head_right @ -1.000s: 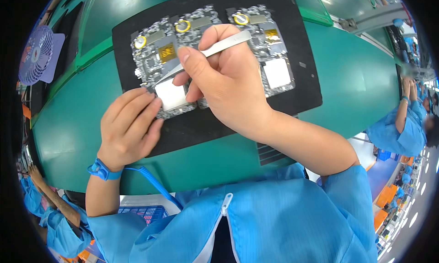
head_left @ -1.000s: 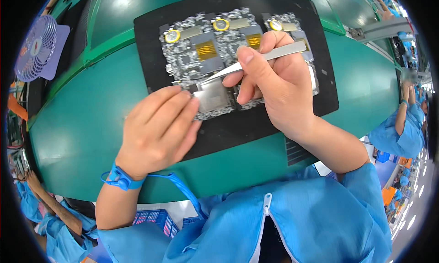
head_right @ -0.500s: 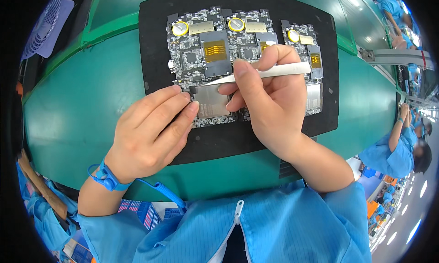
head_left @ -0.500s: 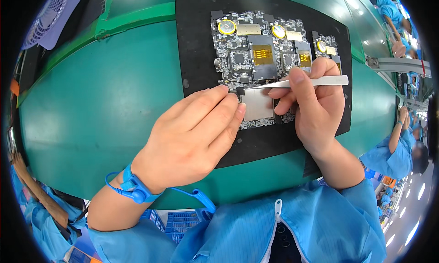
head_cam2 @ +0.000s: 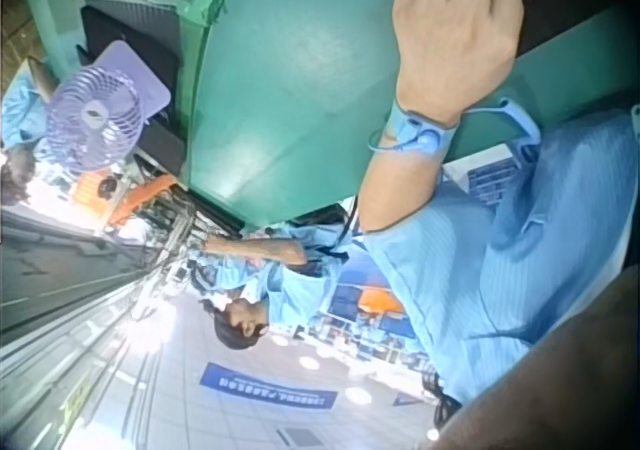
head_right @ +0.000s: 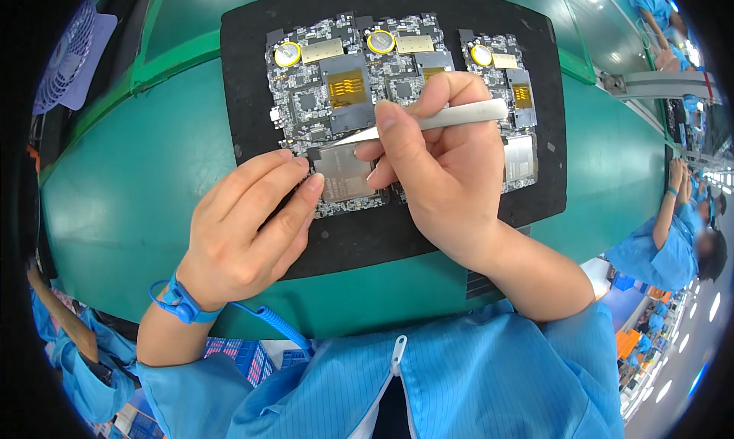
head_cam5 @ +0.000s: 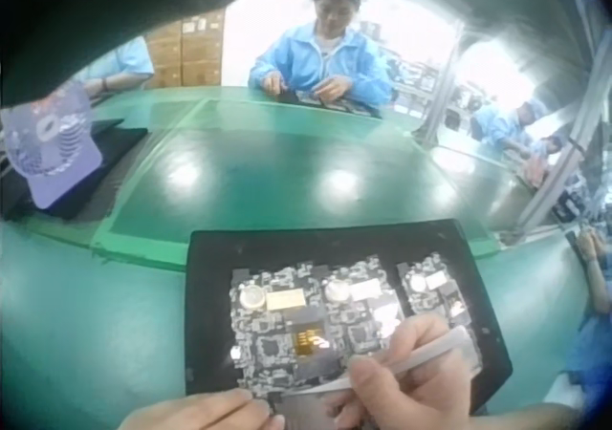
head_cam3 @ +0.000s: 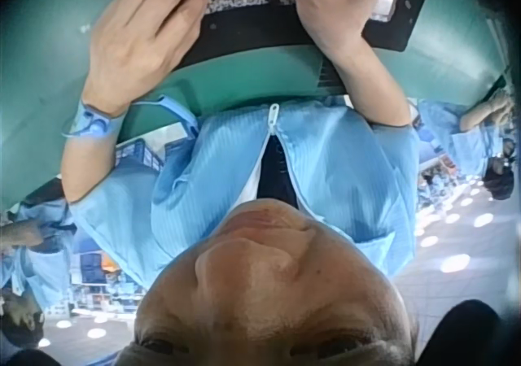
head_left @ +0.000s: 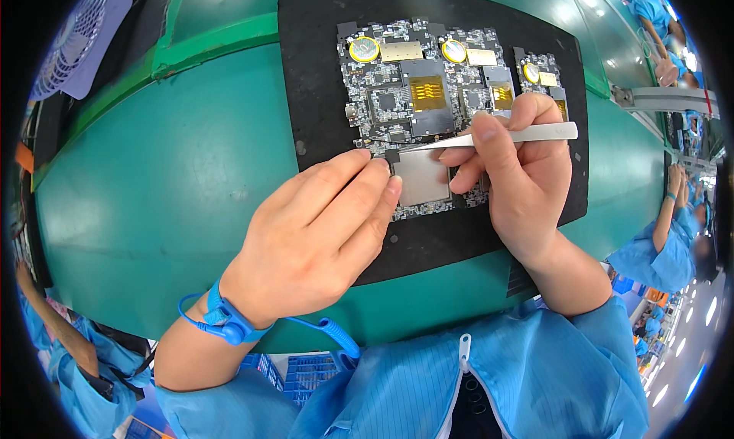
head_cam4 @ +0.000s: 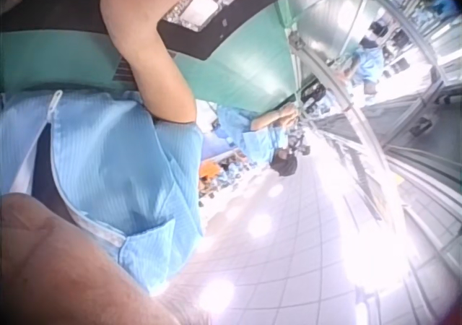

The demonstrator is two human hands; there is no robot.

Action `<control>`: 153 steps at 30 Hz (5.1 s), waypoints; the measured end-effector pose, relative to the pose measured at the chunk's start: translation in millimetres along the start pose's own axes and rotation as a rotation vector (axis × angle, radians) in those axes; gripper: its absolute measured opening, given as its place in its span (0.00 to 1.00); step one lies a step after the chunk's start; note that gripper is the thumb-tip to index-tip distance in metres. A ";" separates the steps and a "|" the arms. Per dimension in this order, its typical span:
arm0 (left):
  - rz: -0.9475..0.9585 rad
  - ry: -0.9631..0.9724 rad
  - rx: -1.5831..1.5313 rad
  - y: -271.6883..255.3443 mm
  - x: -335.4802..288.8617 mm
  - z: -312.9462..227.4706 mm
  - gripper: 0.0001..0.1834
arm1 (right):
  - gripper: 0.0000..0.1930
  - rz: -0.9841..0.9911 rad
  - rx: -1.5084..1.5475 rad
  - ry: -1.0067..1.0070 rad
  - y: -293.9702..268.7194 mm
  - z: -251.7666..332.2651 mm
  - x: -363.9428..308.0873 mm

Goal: The person uses tweezers to pick small rectangular components from a strip and places them onto circuit boards. The person repeatedly picks components and places them on the boards, moving the boards along the assembly line as needed.

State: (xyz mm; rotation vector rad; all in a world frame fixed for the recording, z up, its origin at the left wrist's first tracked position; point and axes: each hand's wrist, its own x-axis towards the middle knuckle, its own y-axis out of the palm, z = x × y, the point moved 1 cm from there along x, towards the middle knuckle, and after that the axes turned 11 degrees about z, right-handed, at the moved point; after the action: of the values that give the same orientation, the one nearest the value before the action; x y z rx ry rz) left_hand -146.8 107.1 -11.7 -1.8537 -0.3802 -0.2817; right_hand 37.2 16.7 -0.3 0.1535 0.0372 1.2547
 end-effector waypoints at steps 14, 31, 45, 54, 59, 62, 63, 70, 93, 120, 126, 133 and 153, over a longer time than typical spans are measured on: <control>0.115 -0.091 -0.154 -7.9 3.7 0.2 0.21 | 0.11 0.005 -0.157 -0.115 3.0 -2.5 -5.5; 0.006 -0.073 -0.227 -4.0 -4.3 6.9 0.24 | 0.10 0.192 -0.457 -0.343 1.8 -12.5 -8.9; 0.024 -0.079 -0.190 -4.7 -1.7 5.9 0.22 | 0.12 0.215 -0.593 -0.351 8.5 -2.6 -13.4; 0.027 -0.082 -0.188 -5.9 -1.2 4.1 0.22 | 0.11 0.228 -0.445 -0.404 4.7 -2.1 -13.0; 0.034 -0.064 -0.192 -4.9 0.0 4.5 0.22 | 0.10 0.208 -0.447 -0.426 2.2 -4.7 -11.6; 0.044 -0.057 -0.177 -5.2 0.2 4.7 0.22 | 0.10 0.155 -0.468 -0.453 3.6 -11.3 -13.2; 0.053 -0.060 -0.175 -6.0 0.5 4.3 0.22 | 0.10 0.135 -0.478 -0.453 3.6 -11.7 -13.9; 0.126 -0.067 -0.139 -7.8 2.4 1.4 0.23 | 0.10 0.159 -0.595 -0.458 -1.2 -4.8 -15.3; -0.225 -0.999 -1.344 -60.1 -17.5 -9.2 0.24 | 0.17 -0.462 -0.172 0.304 -214.0 82.6 -94.2; 0.370 -0.444 -1.637 148.0 260.9 -173.3 0.27 | 0.12 -0.983 -1.519 0.590 -535.0 116.3 -243.2; 0.386 0.124 -0.694 92.0 212.6 -167.5 0.12 | 0.09 -1.275 -1.702 0.235 -519.8 140.2 -227.0; 0.160 0.082 -0.221 62.1 115.0 -110.8 0.10 | 0.08 -1.350 -1.058 -0.468 -379.3 57.2 -270.4; 0.272 -0.007 0.044 78.4 120.0 -112.6 0.14 | 0.11 -0.322 -1.023 0.753 -286.5 -356.9 -152.9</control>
State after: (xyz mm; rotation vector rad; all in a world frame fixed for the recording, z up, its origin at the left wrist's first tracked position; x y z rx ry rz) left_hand -6.0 -8.1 -0.3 -1.8377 -0.1350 -0.0806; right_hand 219.8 -180.8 -400.9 -1.1664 0.0616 0.8232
